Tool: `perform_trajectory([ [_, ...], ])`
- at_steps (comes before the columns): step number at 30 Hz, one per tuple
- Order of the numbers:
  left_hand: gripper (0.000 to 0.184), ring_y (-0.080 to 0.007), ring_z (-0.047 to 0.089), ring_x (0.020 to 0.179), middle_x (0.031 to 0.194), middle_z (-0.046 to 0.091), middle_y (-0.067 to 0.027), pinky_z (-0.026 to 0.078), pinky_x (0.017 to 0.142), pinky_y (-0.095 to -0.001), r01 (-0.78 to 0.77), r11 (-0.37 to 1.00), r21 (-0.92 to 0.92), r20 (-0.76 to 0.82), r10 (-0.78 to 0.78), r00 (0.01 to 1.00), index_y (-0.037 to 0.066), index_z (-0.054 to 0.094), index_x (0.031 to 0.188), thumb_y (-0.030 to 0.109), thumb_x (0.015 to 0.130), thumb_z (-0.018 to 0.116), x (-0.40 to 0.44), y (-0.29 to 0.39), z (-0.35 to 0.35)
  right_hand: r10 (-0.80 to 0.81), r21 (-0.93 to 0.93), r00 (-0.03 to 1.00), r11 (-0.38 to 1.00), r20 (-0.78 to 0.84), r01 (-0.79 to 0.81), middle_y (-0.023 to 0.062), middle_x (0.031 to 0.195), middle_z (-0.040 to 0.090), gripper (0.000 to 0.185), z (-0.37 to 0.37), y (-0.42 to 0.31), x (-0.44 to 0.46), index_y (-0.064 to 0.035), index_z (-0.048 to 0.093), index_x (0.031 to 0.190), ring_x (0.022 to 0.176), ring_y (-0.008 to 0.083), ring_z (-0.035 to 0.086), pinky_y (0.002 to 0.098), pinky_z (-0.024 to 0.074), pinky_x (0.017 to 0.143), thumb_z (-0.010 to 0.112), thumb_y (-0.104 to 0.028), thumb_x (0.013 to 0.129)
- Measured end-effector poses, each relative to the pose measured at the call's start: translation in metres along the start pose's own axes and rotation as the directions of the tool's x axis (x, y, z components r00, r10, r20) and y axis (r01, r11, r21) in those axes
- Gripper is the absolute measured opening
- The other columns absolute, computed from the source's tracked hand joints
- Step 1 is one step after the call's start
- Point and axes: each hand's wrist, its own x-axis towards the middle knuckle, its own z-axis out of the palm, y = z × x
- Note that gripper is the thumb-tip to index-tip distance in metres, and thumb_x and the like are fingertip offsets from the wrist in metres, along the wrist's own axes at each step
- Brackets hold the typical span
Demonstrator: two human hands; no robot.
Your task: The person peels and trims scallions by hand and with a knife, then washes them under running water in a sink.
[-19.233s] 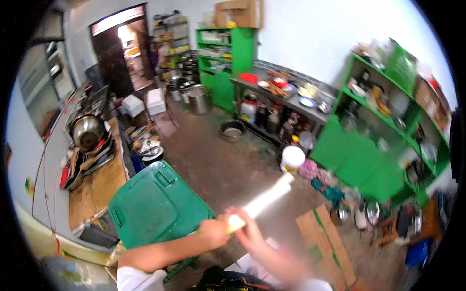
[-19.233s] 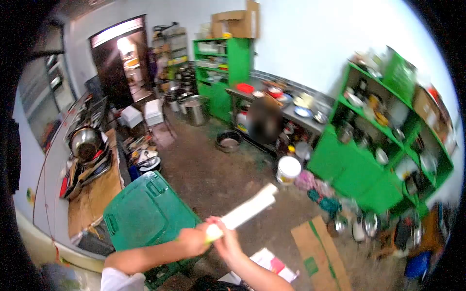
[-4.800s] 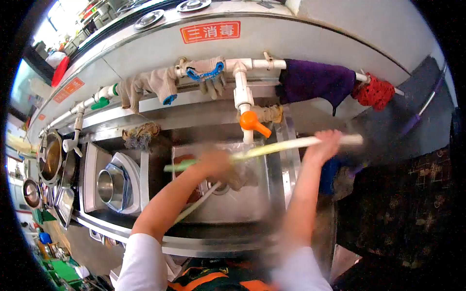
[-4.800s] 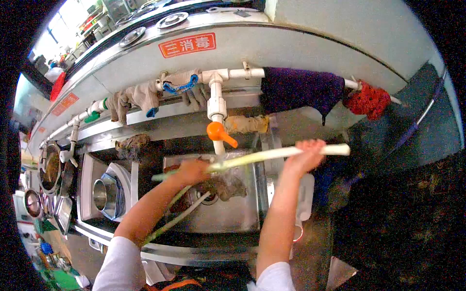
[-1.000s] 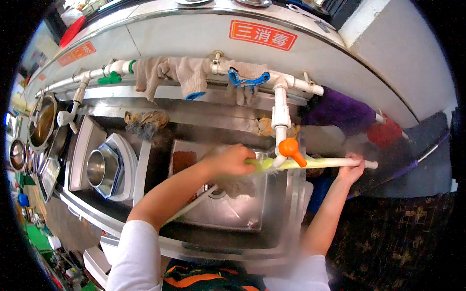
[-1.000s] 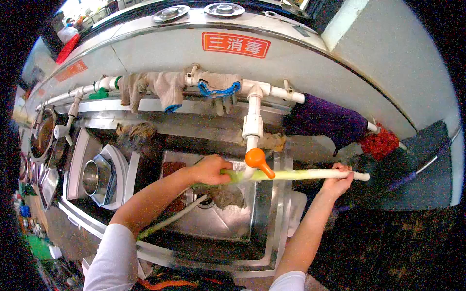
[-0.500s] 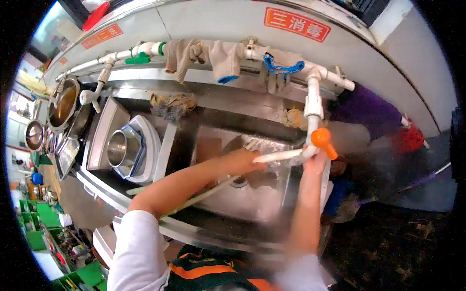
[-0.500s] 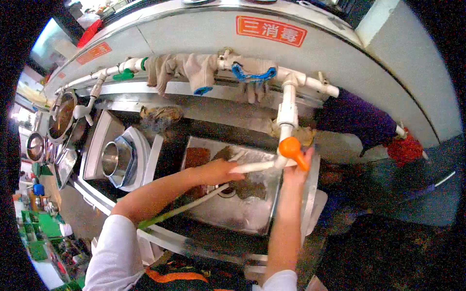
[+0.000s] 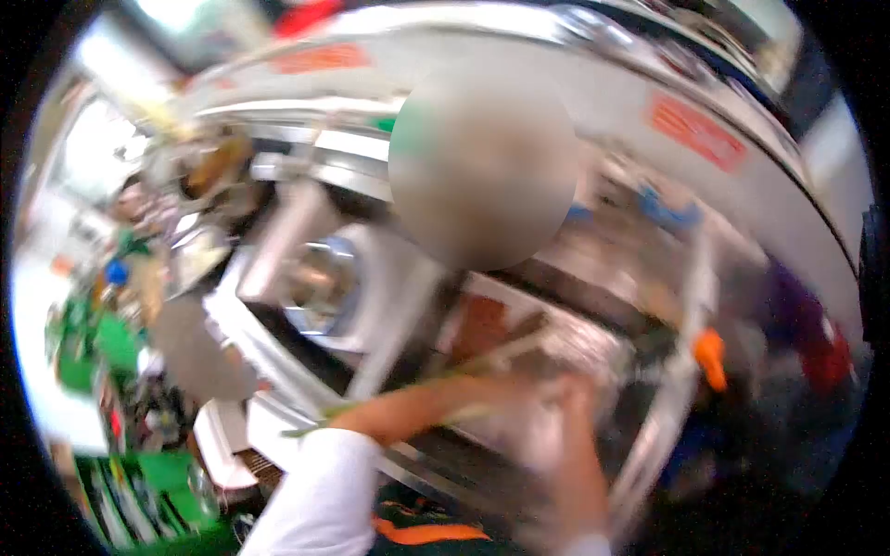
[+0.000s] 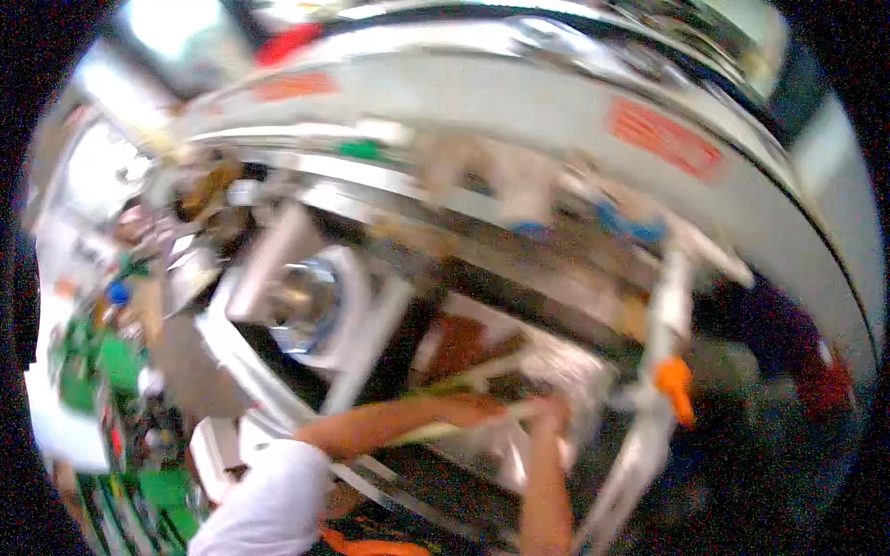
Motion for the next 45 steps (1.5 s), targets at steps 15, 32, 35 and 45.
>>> perform_trajectory([
  [15, 0.045, -0.0298, 0.059, 0.063, 0.071, 0.058, -0.0151, 0.048, 0.056, -0.0417, 0.398, 0.916, -0.06, -0.088, -0.402, 0.911, 0.018, 0.038, 0.113, 0.048, 0.08, 0.037, 0.009, -0.051, 0.028, -0.007, 0.031, 0.987, 1.0, 0.159, 0.002, 0.0072, 0.081, 0.05, 0.021, 0.091, -0.082, -0.183, -0.0053, 0.049, 0.093, 0.068, 0.0219, 0.049, 0.0367, 0.0439, 0.065, 0.048, -0.022, 0.082],
  [32, 0.04, -0.0364, 0.056, 0.056, 0.066, 0.057, -0.0189, 0.046, 0.053, -0.0461, 0.026, 0.994, 0.107, -0.148, -0.01, 0.989, 0.005, 0.047, 0.093, 0.043, 0.085, 0.034, 0.022, 0.062, -0.044, -0.423, 0.287, 0.906, 0.866, -0.015, 0.409, 0.0014, 0.073, 0.043, 0.017, 0.113, -0.179, -0.191, -0.0118, 0.041, 0.094, 0.06, 0.0117, 0.044, 0.0252, 0.0387, 0.051, 0.048, -0.023, 0.083],
  [35, 0.041, -0.0332, 0.054, 0.05, 0.061, 0.054, -0.0164, 0.046, 0.049, -0.0434, -0.153, 0.988, -0.005, -0.073, 0.153, 0.986, 0.002, 0.046, 0.087, 0.042, 0.086, 0.035, 0.005, 0.008, -0.037, -0.479, 0.478, 0.877, 0.778, 0.032, 0.408, -0.0007, 0.065, 0.039, 0.024, 0.058, -0.226, -0.126, -0.0113, 0.042, 0.081, 0.054, 0.0103, 0.036, 0.0239, 0.0338, 0.049, 0.042, -0.035, 0.085],
  [45, 0.036, -0.039, 0.054, 0.061, 0.071, 0.055, -0.0212, 0.044, 0.057, -0.0458, -0.116, 0.989, -0.095, -0.287, 0.084, 0.954, 0.003, 0.037, 0.105, 0.026, 0.079, 0.048, 0.074, 0.083, -0.013, -0.41, 0.413, 0.863, 0.869, 0.296, 0.271, 0.0031, 0.083, 0.049, 0.023, 0.079, -0.179, -0.15, -0.0099, 0.045, 0.094, 0.069, 0.0145, 0.047, 0.0256, 0.04, 0.055, 0.048, -0.028, 0.082],
])
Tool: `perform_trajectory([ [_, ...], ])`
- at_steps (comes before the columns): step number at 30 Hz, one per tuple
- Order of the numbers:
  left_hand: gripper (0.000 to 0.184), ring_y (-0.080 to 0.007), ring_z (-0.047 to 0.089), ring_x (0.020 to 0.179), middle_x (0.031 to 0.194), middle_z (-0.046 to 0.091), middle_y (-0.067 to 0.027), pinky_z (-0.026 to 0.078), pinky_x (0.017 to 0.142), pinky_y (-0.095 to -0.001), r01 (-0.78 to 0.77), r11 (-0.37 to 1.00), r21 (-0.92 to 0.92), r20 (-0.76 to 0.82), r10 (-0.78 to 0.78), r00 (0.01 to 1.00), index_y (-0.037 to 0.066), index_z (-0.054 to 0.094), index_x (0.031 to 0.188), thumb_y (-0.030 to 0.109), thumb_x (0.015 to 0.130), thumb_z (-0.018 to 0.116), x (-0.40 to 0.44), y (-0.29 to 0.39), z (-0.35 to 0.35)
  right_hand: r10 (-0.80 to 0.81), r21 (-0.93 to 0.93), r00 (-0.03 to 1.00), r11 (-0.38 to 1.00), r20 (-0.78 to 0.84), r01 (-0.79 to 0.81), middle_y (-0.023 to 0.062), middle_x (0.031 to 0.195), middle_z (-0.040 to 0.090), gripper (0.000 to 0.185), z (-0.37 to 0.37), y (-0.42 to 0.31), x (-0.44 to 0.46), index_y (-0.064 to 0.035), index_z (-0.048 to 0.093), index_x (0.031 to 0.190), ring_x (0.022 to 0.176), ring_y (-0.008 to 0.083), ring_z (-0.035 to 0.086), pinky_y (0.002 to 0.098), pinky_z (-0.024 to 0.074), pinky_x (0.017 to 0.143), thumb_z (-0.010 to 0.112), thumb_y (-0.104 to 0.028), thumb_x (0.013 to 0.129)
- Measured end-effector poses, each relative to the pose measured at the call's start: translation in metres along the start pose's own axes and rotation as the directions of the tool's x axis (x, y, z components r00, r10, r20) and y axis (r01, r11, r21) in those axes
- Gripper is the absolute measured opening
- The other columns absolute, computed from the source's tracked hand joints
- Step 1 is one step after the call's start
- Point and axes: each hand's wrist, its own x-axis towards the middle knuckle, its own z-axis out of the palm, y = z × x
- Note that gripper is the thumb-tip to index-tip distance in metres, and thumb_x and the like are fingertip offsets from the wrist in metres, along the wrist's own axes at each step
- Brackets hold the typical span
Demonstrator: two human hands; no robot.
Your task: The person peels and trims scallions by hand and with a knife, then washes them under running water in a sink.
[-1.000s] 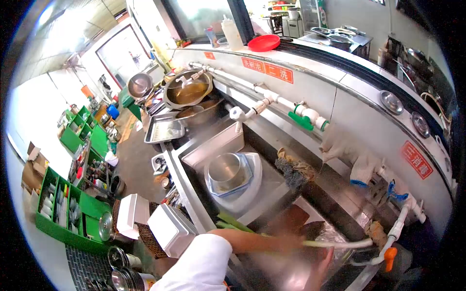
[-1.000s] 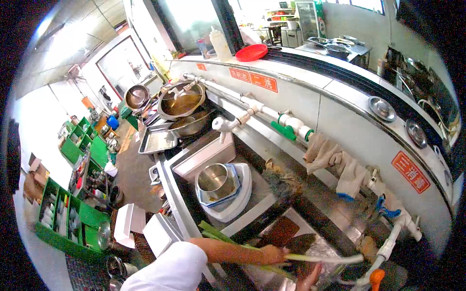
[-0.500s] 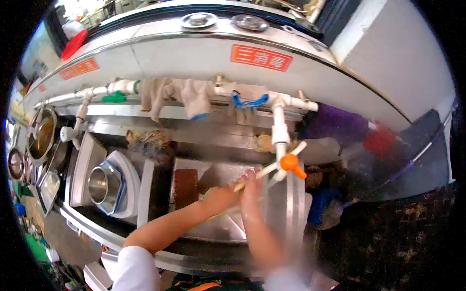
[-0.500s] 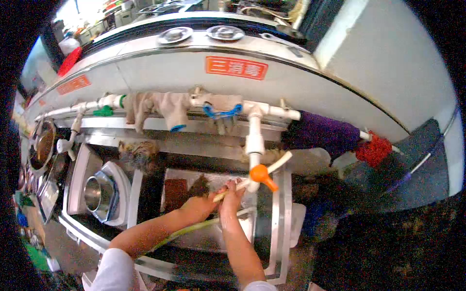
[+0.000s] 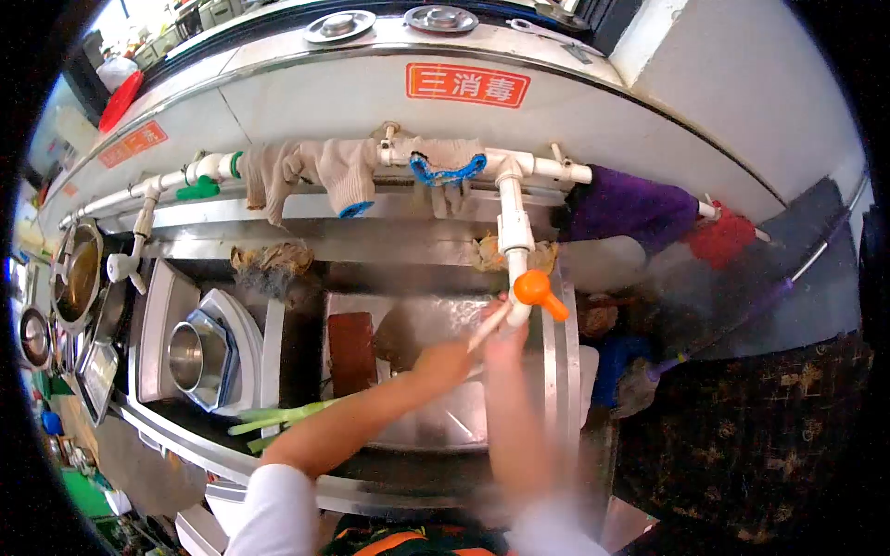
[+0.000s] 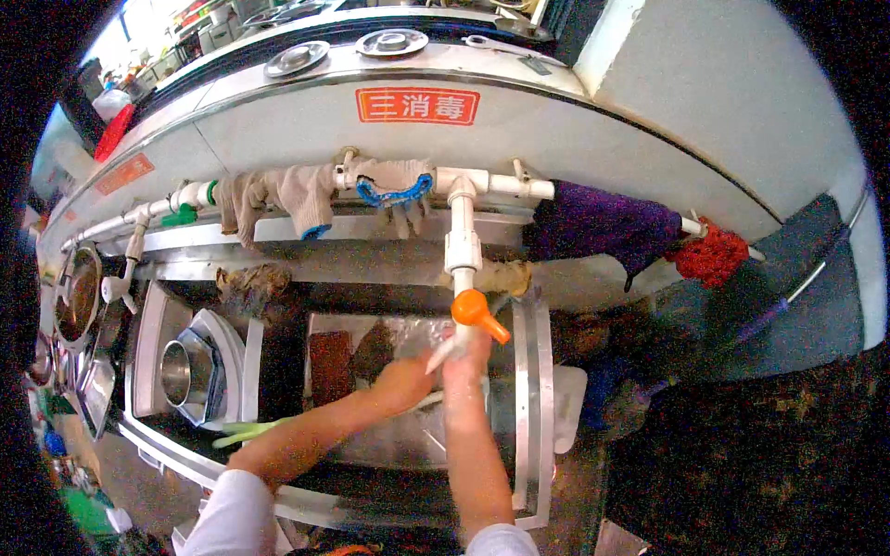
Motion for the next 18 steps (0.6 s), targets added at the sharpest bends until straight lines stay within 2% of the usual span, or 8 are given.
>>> perform_trajectory([
  [1, 0.038, -0.0408, 0.054, 0.065, 0.077, 0.056, -0.0239, 0.044, 0.061, -0.0466, 0.033, 0.999, -0.016, -0.123, -0.034, 0.992, 0.003, 0.037, 0.107, 0.023, 0.077, 0.049, 0.006, 0.008, -0.002, 0.025, -0.031, 0.987, 0.999, -0.158, -0.03, 0.0026, 0.08, 0.048, 0.021, 0.044, -0.004, -0.022, -0.0112, 0.045, 0.094, 0.069, 0.013, 0.047, 0.0241, 0.0388, 0.053, 0.048, -0.028, 0.082],
  [2, 0.038, -0.0408, 0.054, 0.065, 0.077, 0.056, -0.0239, 0.044, 0.061, -0.0466, 0.043, 0.999, -0.015, -0.122, -0.044, 0.992, 0.003, 0.037, 0.107, 0.023, 0.077, 0.049, 0.007, 0.009, -0.006, 0.035, -0.03, 0.987, 0.999, -0.16, -0.04, 0.0026, 0.08, 0.048, 0.021, 0.037, -0.002, -0.021, -0.0112, 0.045, 0.094, 0.069, 0.013, 0.047, 0.0241, 0.0388, 0.053, 0.048, -0.028, 0.082],
  [3, 0.038, -0.0396, 0.055, 0.066, 0.078, 0.056, -0.0239, 0.044, 0.062, -0.046, -0.001, 0.996, -0.084, -0.055, -0.003, 0.998, 0.003, 0.038, 0.107, 0.024, 0.078, 0.049, 0.005, 0.008, -0.009, 0.041, -0.042, 0.999, 0.998, -0.02, -0.041, 0.0026, 0.081, 0.047, 0.022, 0.029, -0.007, -0.021, -0.0105, 0.045, 0.095, 0.07, 0.0133, 0.047, 0.0256, 0.0399, 0.056, 0.047, -0.029, 0.083],
  [5, 0.038, -0.0365, 0.056, 0.072, 0.081, 0.057, -0.0217, 0.045, 0.063, -0.0425, 0.005, 0.986, -0.169, 0.197, 0.029, 0.98, 0.003, 0.045, 0.103, 0.031, 0.078, 0.051, 0.002, -0.01, -0.012, -0.181, -0.03, 0.979, 0.983, -0.098, 0.178, 0.001, 0.071, 0.043, 0.027, 0.027, -0.023, -0.004, -0.0106, 0.044, 0.09, 0.061, 0.0123, 0.044, 0.0257, 0.039, 0.052, 0.047, -0.036, 0.082],
  [8, 0.04, -0.0333, 0.057, 0.076, 0.083, 0.058, -0.0173, 0.044, 0.066, -0.0401, -0.03, 1.0, 0.007, 0.342, 0.026, 0.939, 0.007, 0.051, 0.096, 0.043, 0.077, 0.05, -0.042, -0.072, -0.044, -0.285, -0.179, 0.917, 0.954, -0.279, 0.242, -0.0043, 0.055, 0.036, 0.033, 0.019, -0.108, 0.017, -0.0138, 0.043, 0.073, 0.047, 0.0055, 0.034, 0.0195, 0.0287, 0.041, 0.048, -0.046, 0.079],
  [13, 0.048, -0.0326, 0.056, 0.076, 0.078, 0.057, -0.0156, 0.044, 0.066, -0.0413, 0.088, 0.967, 0.24, 0.394, -0.18, 0.901, 0.011, 0.052, 0.098, 0.053, 0.075, 0.045, -0.087, -0.105, -0.086, -0.185, -0.016, 0.979, 0.983, -0.081, 0.185, -0.0037, 0.048, 0.029, 0.036, -0.011, -0.172, 0.019, -0.012, 0.038, 0.071, 0.037, 0.0062, 0.027, 0.0194, 0.0214, 0.03, 0.044, -0.046, 0.081],
  [17, 0.042, -0.0267, 0.058, 0.073, 0.075, 0.058, -0.0114, 0.044, 0.058, -0.0406, -0.024, 0.808, 0.588, 0.373, -0.245, 0.895, 0.012, 0.054, 0.094, 0.049, 0.074, 0.048, -0.114, -0.183, -0.073, -0.21, -0.074, 0.966, 0.977, -0.151, 0.201, -0.0038, 0.047, 0.028, 0.036, -0.014, -0.18, 0.014, -0.0118, 0.039, 0.072, 0.036, 0.0063, 0.026, 0.0194, 0.0208, 0.03, 0.044, -0.046, 0.081],
  [18, 0.037, -0.0273, 0.057, 0.08, 0.082, 0.058, -0.0126, 0.045, 0.062, -0.041, -0.085, 0.711, 0.699, 0.481, -0.378, 0.791, 0.01, 0.058, 0.09, 0.042, 0.075, 0.049, -0.125, -0.191, -0.082, -0.176, -0.066, 0.98, 0.983, -0.087, 0.171, -0.0042, 0.047, 0.028, 0.036, -0.02, -0.181, 0.013, -0.0126, 0.04, 0.072, 0.035, 0.0062, 0.026, 0.0197, 0.021, 0.029, 0.046, -0.047, 0.08],
])
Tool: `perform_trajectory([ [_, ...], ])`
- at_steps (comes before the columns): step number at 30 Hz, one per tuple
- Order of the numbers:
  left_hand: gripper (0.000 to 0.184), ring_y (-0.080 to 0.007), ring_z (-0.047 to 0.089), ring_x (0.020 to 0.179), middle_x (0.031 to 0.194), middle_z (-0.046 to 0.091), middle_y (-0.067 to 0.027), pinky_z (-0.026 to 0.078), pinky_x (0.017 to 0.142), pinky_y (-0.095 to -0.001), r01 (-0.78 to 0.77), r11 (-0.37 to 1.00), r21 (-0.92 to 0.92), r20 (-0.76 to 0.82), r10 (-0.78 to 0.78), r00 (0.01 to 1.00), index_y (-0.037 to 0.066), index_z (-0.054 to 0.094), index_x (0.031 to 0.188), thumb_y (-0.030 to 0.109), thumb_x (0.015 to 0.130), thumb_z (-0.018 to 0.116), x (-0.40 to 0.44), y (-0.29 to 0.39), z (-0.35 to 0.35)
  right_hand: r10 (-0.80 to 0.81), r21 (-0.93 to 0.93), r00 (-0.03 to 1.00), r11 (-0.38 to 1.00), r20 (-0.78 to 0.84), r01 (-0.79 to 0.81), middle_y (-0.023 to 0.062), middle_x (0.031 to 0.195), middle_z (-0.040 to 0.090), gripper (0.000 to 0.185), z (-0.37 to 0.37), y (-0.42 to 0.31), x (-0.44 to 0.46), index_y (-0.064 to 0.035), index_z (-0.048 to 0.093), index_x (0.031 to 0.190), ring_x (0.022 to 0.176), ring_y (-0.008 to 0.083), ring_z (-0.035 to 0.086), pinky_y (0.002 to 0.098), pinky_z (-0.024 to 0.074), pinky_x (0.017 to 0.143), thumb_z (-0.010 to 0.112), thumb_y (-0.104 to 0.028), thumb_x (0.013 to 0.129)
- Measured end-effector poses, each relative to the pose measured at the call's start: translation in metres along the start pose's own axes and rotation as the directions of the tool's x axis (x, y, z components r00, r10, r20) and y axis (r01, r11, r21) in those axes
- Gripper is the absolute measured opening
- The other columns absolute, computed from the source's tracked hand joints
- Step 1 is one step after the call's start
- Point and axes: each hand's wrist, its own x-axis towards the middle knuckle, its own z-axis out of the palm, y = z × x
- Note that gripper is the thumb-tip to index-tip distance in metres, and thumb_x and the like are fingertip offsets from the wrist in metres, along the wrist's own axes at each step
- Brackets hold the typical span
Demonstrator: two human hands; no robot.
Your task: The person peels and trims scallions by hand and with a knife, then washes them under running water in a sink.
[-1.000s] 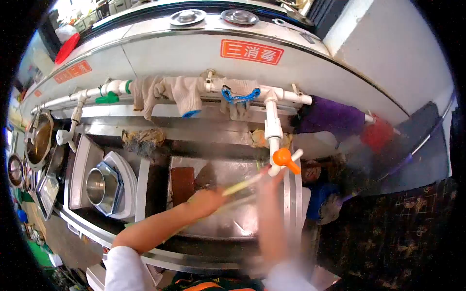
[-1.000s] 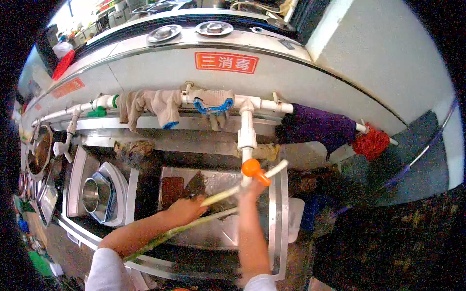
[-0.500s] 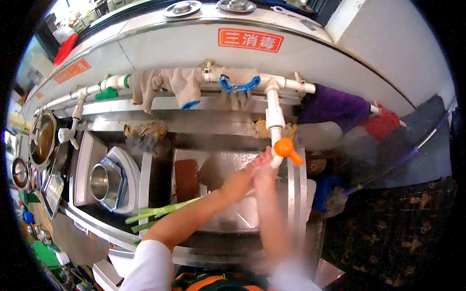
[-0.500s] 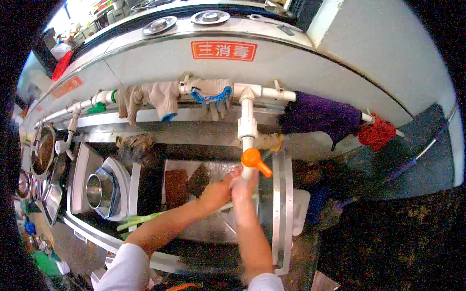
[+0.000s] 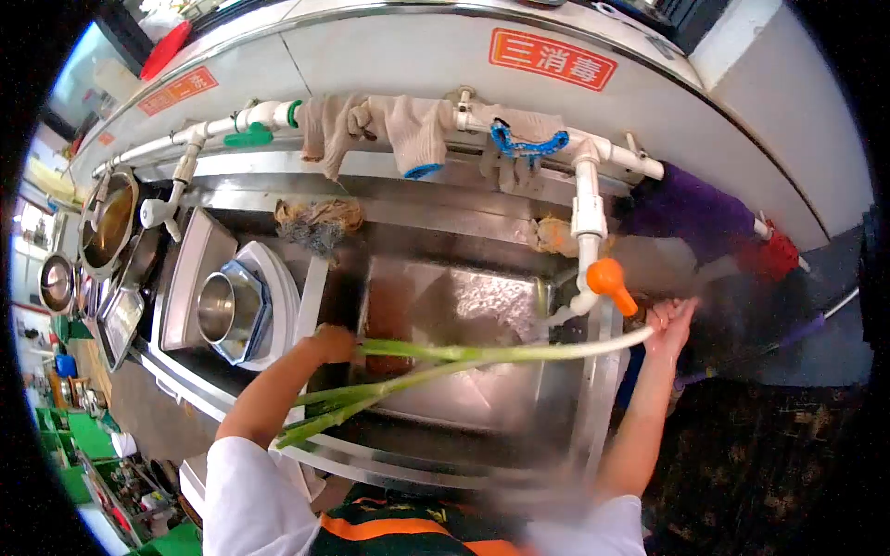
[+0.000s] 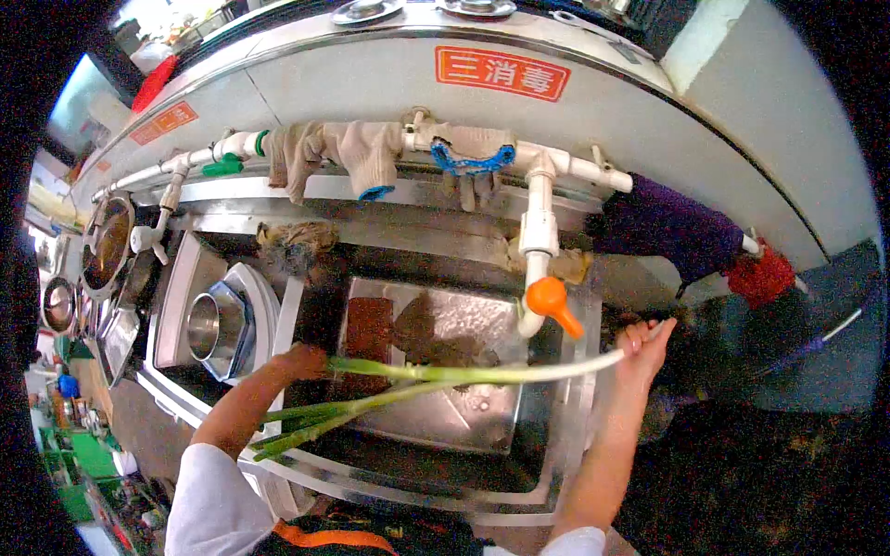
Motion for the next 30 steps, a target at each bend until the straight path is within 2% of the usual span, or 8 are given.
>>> perform_trajectory([
  [1, 0.032, -0.0279, 0.056, 0.086, 0.09, 0.059, -0.0138, 0.045, 0.067, -0.0413, 0.001, 0.987, 0.162, 0.202, -0.034, 0.979, 0.008, 0.061, 0.086, 0.036, 0.076, 0.05, -0.006, -0.007, 0.005, 0.059, -0.024, 0.998, 0.998, -0.021, -0.059, -0.0042, 0.047, 0.029, 0.036, -0.007, 0.008, 0.0, -0.0128, 0.04, 0.072, 0.035, 0.0064, 0.026, 0.0197, 0.0213, 0.03, 0.046, -0.047, 0.08],
  [5, 0.024, -0.0276, 0.055, 0.09, 0.096, 0.057, -0.0124, 0.045, 0.07, -0.0399, 0.101, 0.994, 0.031, 0.179, -0.105, 0.978, 0.008, 0.059, 0.092, 0.023, 0.075, 0.051, 0.025, -0.003, 0.039, 0.185, -0.161, 0.971, 0.965, -0.15, -0.209, -0.0027, 0.051, 0.034, 0.039, -0.026, 0.061, -0.012, -0.0124, 0.04, 0.076, 0.037, 0.0064, 0.029, 0.02, 0.0224, 0.033, 0.044, -0.051, 0.079],
  [8, 0.027, -0.025, 0.05, 0.098, 0.1, 0.056, -0.0099, 0.043, 0.077, -0.034, -0.018, 0.887, -0.462, -0.019, 0.011, 1.0, 0.009, 0.055, 0.101, 0.016, 0.076, 0.048, 0.076, -0.001, 0.083, 0.131, -0.276, 0.988, 0.95, -0.08, -0.148, -0.0011, 0.053, 0.034, 0.038, -0.022, 0.102, -0.044, -0.0113, 0.037, 0.085, 0.04, 0.0095, 0.032, 0.0219, 0.0268, 0.036, 0.045, -0.048, 0.08],
  [12, 0.041, -0.0191, 0.053, 0.078, 0.096, 0.057, -0.0053, 0.043, 0.073, -0.0318, 0.037, 0.875, -0.482, 0.272, 0.11, 0.956, 0.013, 0.052, 0.106, 0.041, 0.086, 0.031, 0.064, 0.044, 0.029, 0.109, -0.283, 0.978, 0.946, -0.179, -0.158, 0.0028, 0.06, 0.038, 0.029, -0.023, 0.135, -0.055, -0.0097, 0.037, 0.09, 0.047, 0.0132, 0.039, 0.0258, 0.0365, 0.043, 0.046, -0.037, 0.083],
  [13, 0.042, -0.0203, 0.053, 0.081, 0.102, 0.054, -0.0067, 0.042, 0.074, -0.0346, -0.06, 0.953, -0.296, 0.131, 0.103, 0.986, 0.011, 0.045, 0.114, 0.039, 0.086, 0.032, 0.098, 0.042, 0.074, 0.108, -0.324, 0.981, 0.933, -0.161, -0.156, 0.0028, 0.063, 0.039, 0.029, -0.022, 0.135, -0.056, -0.0102, 0.038, 0.088, 0.048, 0.0139, 0.038, 0.0253, 0.0371, 0.046, 0.046, -0.037, 0.083],
  [18, 0.041, -0.0229, 0.054, 0.08, 0.1, 0.054, -0.0095, 0.043, 0.071, -0.0359, 0.049, 0.89, -0.453, 0.226, 0.061, 0.972, 0.009, 0.04, 0.116, 0.035, 0.084, 0.036, 0.133, 0.053, 0.084, 0.162, -0.131, 0.975, 0.974, -0.151, -0.182, 0.0004, 0.059, 0.037, 0.029, 0.011, 0.087, -0.076, -0.0128, 0.041, 0.086, 0.045, 0.0118, 0.033, 0.025, 0.0323, 0.045, 0.042, -0.041, 0.084],
  [21, 0.042, -0.0245, 0.054, 0.078, 0.099, 0.054, -0.0111, 0.043, 0.068, -0.0368, 0.065, 0.872, -0.485, 0.27, 0.078, 0.96, 0.008, 0.038, 0.117, 0.032, 0.083, 0.038, 0.133, 0.06, 0.088, 0.118, -0.148, 0.991, 0.983, 0.06, -0.108, -0.0015, 0.057, 0.037, 0.03, 0.01, 0.058, -0.082, -0.0131, 0.043, 0.079, 0.047, 0.0087, 0.031, 0.022, 0.0253, 0.046, 0.042, -0.043, 0.084],
  [30, 0.048, -0.0292, 0.057, 0.075, 0.095, 0.054, -0.0161, 0.045, 0.061, -0.0392, 0.116, 0.863, -0.491, 0.257, 0.017, 0.966, 0.005, 0.029, 0.121, 0.024, 0.08, 0.045, 0.107, 0.055, 0.079, 0.189, -0.176, 0.981, 0.965, -0.044, -0.194, 0.0005, 0.062, 0.04, 0.024, -0.011, 0.06, -0.096, -0.0128, 0.043, 0.086, 0.052, 0.0112, 0.034, 0.0255, 0.0293, 0.049, 0.04, -0.037, 0.086],
])
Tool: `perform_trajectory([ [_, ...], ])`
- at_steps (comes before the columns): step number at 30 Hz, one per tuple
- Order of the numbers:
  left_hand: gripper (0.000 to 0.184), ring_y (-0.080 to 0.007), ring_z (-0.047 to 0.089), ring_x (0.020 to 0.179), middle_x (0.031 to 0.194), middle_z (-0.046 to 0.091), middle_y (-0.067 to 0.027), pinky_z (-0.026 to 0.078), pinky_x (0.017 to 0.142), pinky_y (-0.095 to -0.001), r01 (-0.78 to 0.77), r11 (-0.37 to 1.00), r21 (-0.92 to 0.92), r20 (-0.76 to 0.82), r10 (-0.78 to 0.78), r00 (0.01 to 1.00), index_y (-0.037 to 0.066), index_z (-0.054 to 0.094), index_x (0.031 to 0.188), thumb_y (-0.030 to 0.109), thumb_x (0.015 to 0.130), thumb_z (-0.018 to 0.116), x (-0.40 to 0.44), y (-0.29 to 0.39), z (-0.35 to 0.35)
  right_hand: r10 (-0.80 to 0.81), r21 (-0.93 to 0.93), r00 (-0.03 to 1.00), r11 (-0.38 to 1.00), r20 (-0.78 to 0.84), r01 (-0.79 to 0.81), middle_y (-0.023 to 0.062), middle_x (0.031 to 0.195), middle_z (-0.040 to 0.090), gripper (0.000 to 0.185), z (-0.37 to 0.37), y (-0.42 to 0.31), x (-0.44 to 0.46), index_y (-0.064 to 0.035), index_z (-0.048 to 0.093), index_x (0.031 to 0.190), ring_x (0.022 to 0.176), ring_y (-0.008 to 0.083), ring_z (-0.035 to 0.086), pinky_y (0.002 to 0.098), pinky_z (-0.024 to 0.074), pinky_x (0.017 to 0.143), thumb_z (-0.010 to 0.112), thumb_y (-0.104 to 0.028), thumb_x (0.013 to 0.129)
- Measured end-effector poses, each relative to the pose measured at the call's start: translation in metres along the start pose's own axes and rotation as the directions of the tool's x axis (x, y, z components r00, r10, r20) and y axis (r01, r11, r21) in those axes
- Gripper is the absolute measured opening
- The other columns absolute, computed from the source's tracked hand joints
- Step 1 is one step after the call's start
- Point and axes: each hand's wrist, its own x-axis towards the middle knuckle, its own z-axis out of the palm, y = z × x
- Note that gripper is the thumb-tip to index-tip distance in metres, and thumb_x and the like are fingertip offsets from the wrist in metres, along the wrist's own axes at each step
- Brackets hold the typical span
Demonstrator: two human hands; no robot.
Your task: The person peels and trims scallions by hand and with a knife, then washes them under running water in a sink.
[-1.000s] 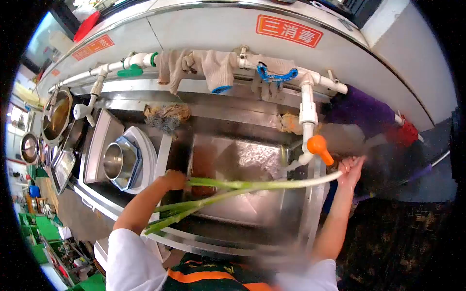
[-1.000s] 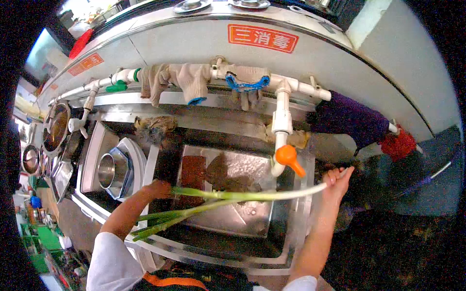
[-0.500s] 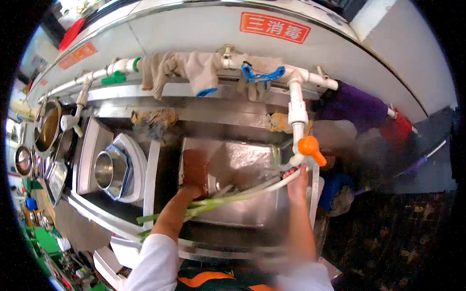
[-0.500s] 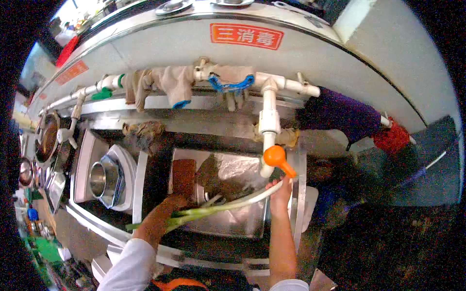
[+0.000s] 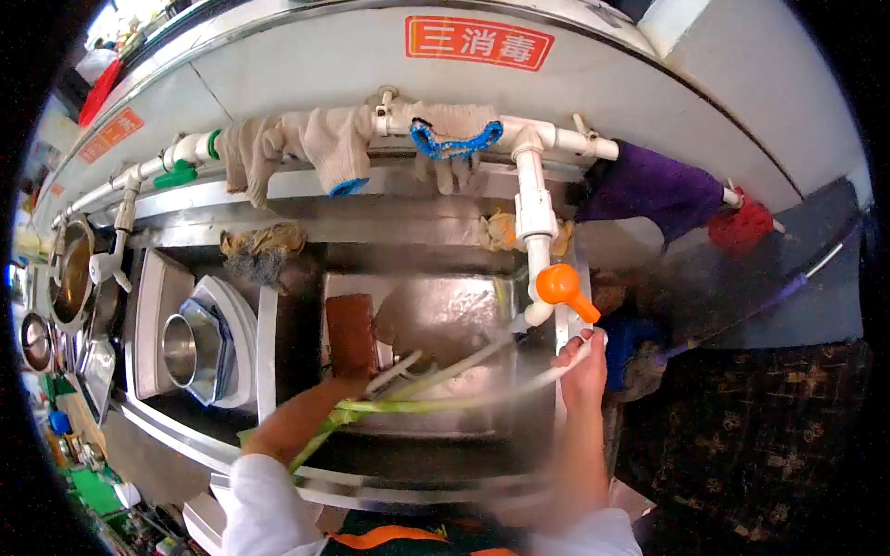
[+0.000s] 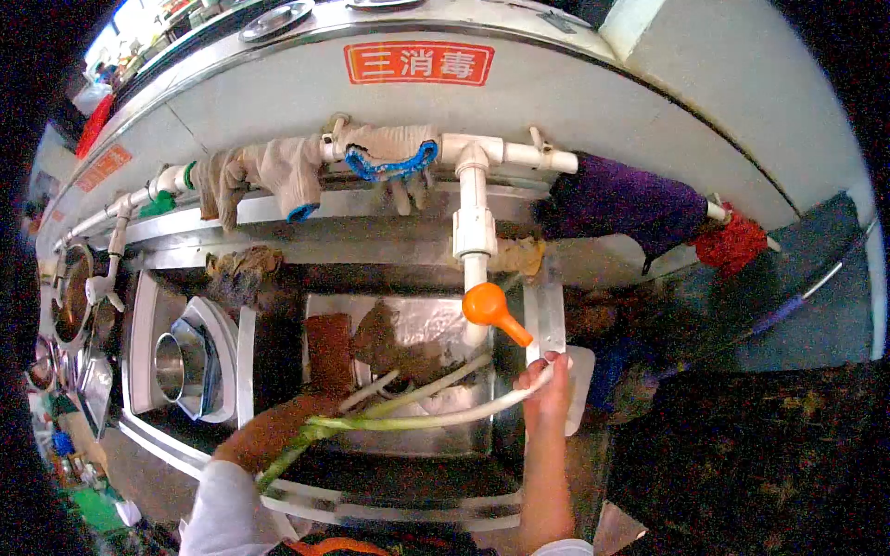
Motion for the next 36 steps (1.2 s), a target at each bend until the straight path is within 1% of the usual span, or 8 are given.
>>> perform_trajectory([
  [7, 0.058, -0.0323, 0.058, 0.071, 0.092, 0.054, -0.0192, 0.046, 0.054, -0.039, 0.174, 0.982, 0.073, -0.547, -0.106, 0.83, 0.002, 0.02, 0.124, 0.02, 0.077, 0.051, -0.122, 0.035, -0.061, 0.171, 0.121, 0.981, 0.976, 0.088, -0.181, 0.0051, 0.066, 0.051, 0.036, -0.034, 0.04, 0.03, -0.0082, 0.044, 0.097, 0.06, 0.0185, 0.051, 0.0356, 0.0438, 0.061, 0.038, -0.042, 0.085],
  [10, 0.046, -0.0343, 0.056, 0.055, 0.061, 0.056, -0.0162, 0.043, 0.045, -0.043, -0.123, 0.991, 0.049, -0.659, 0.125, 0.742, 0.005, 0.031, 0.115, 0.031, 0.081, 0.049, -0.147, 0.041, -0.078, 0.334, 0.167, 0.939, 0.924, 0.086, -0.344, 0.0044, 0.072, 0.048, 0.033, -0.027, 0.071, 0.038, -0.0087, 0.045, 0.089, 0.069, 0.0181, 0.047, 0.0366, 0.0407, 0.072, 0.04, -0.041, 0.084],
  [15, 0.031, -0.0345, 0.054, 0.048, 0.056, 0.054, -0.0163, 0.041, 0.041, -0.044, -0.187, 0.98, 0.062, -0.68, 0.179, 0.711, 0.006, 0.037, 0.093, 0.034, 0.083, 0.045, -0.145, 0.068, -0.096, 0.36, -0.598, 0.89, 0.659, -0.28, -0.455, 0.014, 0.084, 0.052, 0.04, -0.055, 0.109, 0.057, -0.0062, 0.037, 0.109, 0.074, 0.0263, 0.054, 0.0424, 0.0449, 0.074, 0.042, -0.037, 0.084],
  [18, 0.033, -0.0326, 0.055, 0.049, 0.061, 0.056, -0.0167, 0.042, 0.041, -0.042, -0.025, 0.984, 0.178, -0.613, 0.131, 0.779, 0.004, 0.037, 0.092, 0.036, 0.084, 0.042, -0.128, 0.102, -0.097, 0.156, -0.702, 0.983, 0.689, -0.097, -0.179, 0.0128, 0.097, 0.051, 0.051, -0.023, 0.109, 0.03, -0.0055, 0.026, 0.122, 0.085, 0.0227, 0.051, 0.0359, 0.0431, 0.077, 0.049, -0.028, 0.082],
  [22, 0.03, -0.0318, 0.057, 0.057, 0.075, 0.057, -0.0173, 0.044, 0.048, -0.0428, -0.003, 0.966, 0.26, -0.696, 0.189, 0.693, 0.005, 0.037, 0.093, 0.029, 0.079, 0.048, -0.095, 0.142, -0.084, 0.132, -0.133, 0.97, 0.985, 0.206, -0.106, 0.0078, 0.093, 0.051, 0.036, 0.012, 0.15, 0.019, -0.0053, 0.037, 0.11, 0.082, 0.0168, 0.051, 0.0303, 0.0444, 0.069, 0.052, -0.02, 0.081],
  [26, 0.023, -0.0314, 0.056, 0.051, 0.061, 0.055, -0.013, 0.043, 0.041, -0.0419, -0.012, 0.92, 0.391, -0.833, 0.359, 0.421, 0.008, 0.041, 0.093, 0.025, 0.079, 0.047, -0.086, 0.163, -0.07, 0.143, 0.113, 0.972, 0.986, -0.187, -0.123, 0.0023, 0.067, 0.049, 0.018, 0.079, 0.143, 0.019, -0.008, 0.047, 0.091, 0.056, 0.016, 0.051, 0.0306, 0.0448, 0.053, 0.052, -0.023, 0.081],
  [29, 0.025, -0.0317, 0.056, 0.052, 0.06, 0.055, -0.0139, 0.044, 0.043, -0.0421, -0.097, 0.985, 0.144, -0.682, 0.17, 0.711, 0.012, 0.042, 0.098, 0.021, 0.076, 0.048, -0.109, 0.125, -0.07, 0.058, 0.368, 0.956, 0.928, -0.288, 0.054, 0.0005, 0.06, 0.041, 0.02, 0.07, 0.092, 0.072, -0.0104, 0.044, 0.08, 0.048, 0.0124, 0.041, 0.0269, 0.0385, 0.046, 0.052, -0.029, 0.082],
  [36, 0.038, -0.029, 0.058, 0.063, 0.07, 0.059, -0.0103, 0.045, 0.053, -0.0398, -0.013, 0.974, 0.227, -0.663, 0.164, 0.73, 0.01, 0.05, 0.092, 0.036, 0.067, 0.06, -0.15, 0.088, -0.108, 0.074, 0.477, 0.966, 0.877, -0.249, 0.055, -0.0038, 0.05, 0.031, 0.036, 0.039, 0.029, 0.085, -0.0131, 0.033, 0.064, 0.038, 0.0064, 0.026, 0.0211, 0.0265, 0.034, 0.05, -0.04, 0.081],
])
